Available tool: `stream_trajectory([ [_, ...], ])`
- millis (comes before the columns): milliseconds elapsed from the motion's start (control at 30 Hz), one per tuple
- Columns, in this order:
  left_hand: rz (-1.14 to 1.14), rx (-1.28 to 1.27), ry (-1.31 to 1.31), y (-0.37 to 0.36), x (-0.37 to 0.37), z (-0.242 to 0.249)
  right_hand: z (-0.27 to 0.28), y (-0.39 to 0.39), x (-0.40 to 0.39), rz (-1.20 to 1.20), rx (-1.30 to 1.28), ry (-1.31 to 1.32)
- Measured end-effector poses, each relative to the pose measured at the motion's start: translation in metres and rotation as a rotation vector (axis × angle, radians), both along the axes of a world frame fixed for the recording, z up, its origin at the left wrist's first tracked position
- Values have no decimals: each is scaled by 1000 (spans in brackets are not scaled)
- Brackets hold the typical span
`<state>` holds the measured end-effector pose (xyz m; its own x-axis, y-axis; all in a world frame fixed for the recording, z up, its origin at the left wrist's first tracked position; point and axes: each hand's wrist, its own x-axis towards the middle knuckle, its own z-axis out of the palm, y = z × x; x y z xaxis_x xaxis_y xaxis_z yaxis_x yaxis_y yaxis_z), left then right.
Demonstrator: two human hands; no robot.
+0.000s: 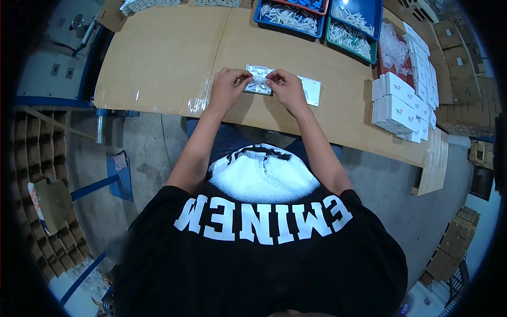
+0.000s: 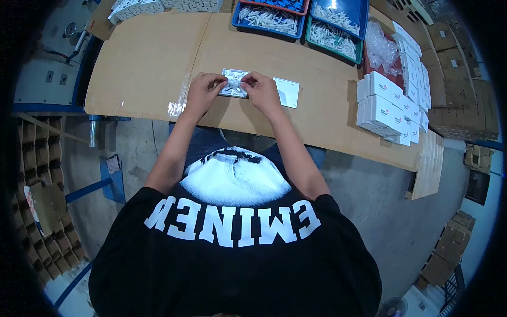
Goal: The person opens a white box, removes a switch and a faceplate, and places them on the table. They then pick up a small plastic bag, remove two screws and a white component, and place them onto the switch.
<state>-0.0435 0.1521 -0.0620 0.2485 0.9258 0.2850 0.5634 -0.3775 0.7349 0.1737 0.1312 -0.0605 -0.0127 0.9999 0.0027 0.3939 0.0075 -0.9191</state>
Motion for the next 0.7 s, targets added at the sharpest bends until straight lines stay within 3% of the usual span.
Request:
stream_trajectory([
  [167, -10, 67, -6, 3, 1, -6, 11, 3, -1, 3, -24, -50],
  [233, -4, -69, -116, 3, 3, -7, 14, 4, -1, 23, -24, -69],
  [467, -71, -17, -29, 2, 2, -2, 4, 8, 3, 71, -7, -95],
  [700, -51, 44, 93, 0, 2, 3, 18, 9, 2, 150, 136, -397],
])
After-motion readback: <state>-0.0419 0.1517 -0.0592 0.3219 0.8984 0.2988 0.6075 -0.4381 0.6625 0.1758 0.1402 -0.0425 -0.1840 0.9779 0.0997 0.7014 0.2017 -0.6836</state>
